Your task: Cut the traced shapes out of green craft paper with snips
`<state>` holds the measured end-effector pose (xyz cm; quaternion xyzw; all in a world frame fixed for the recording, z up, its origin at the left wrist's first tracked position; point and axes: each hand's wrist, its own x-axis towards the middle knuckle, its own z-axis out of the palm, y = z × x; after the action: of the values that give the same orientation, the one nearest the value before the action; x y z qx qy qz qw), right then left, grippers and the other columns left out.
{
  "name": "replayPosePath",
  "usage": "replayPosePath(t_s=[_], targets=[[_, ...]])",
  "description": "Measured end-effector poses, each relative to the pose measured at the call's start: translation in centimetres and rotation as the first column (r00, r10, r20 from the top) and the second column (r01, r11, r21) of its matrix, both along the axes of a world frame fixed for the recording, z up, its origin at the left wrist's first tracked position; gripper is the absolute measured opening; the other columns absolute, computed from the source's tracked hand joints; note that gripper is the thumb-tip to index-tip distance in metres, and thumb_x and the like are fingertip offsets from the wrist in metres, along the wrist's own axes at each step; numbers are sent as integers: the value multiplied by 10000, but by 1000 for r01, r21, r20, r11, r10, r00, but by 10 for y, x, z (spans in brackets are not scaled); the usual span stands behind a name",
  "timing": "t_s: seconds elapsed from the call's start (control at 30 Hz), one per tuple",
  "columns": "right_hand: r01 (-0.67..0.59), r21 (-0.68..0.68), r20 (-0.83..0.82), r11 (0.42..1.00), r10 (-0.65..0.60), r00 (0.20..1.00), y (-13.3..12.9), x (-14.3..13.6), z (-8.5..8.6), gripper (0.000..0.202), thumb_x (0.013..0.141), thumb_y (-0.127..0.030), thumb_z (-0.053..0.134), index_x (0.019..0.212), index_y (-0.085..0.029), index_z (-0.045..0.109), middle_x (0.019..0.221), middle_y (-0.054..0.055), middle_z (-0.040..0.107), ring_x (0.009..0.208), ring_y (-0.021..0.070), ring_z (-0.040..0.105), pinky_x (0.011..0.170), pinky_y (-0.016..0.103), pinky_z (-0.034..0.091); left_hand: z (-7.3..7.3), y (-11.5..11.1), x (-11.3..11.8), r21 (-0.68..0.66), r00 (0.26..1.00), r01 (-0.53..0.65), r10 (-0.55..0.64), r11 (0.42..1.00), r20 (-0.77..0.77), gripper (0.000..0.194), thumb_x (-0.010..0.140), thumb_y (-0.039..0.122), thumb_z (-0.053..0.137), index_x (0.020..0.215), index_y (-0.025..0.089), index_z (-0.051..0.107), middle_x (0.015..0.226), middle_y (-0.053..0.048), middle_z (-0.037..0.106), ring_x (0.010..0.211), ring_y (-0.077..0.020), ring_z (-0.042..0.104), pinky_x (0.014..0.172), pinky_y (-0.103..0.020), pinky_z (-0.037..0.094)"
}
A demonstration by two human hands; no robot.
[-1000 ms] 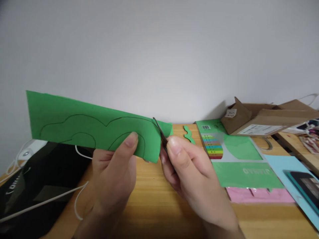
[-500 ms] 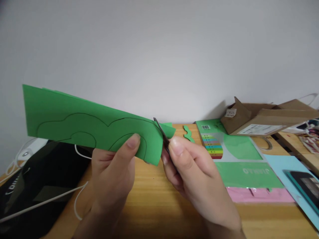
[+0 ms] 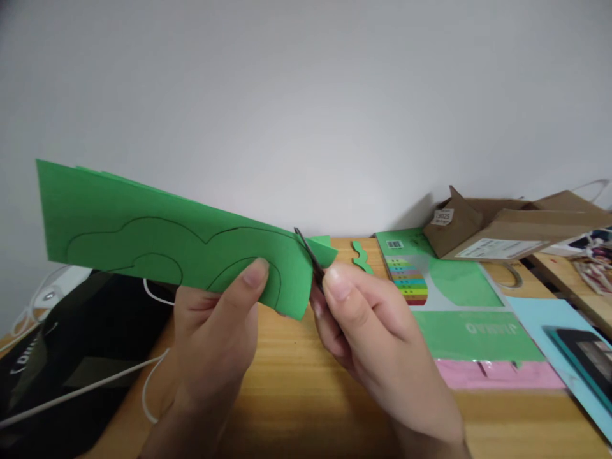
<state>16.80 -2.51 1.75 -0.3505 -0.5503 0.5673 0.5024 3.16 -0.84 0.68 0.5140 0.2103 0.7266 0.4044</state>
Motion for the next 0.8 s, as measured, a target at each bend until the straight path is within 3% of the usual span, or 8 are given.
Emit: replayPosePath(t_s=[0.4,0.57,0.8], targets=[[-6,80,66,997,1,998,2,2,1,526,1032,-504,441,606,-196,468,483,-60,388,429,70,288,380,218,224,-2,0,-5,-62,997,-24,19,998,-78,258,946,240,625,721,262,750,678,27,724,706,-131,720,658,-271,600],[-14,98,74,995,7,997,0,4,-1,539,1060,-478,368,605,-199,444,499,-54,381,433,82,271,396,232,247,-1,-1,-6,-34,998,-20,18,999,-54,278,939,185,626,679,235,711,682,35,725,699,-111,715,647,-236,584],[-13,77,86,997,7,996,1,4,1,530,1044,-493,406,600,-209,456,489,-47,389,426,94,269,394,262,245,-3,-1,-6,-101,993,-92,83,991,-90,305,916,270,666,615,222,686,691,11,738,727,-140,723,650,-254,589]])
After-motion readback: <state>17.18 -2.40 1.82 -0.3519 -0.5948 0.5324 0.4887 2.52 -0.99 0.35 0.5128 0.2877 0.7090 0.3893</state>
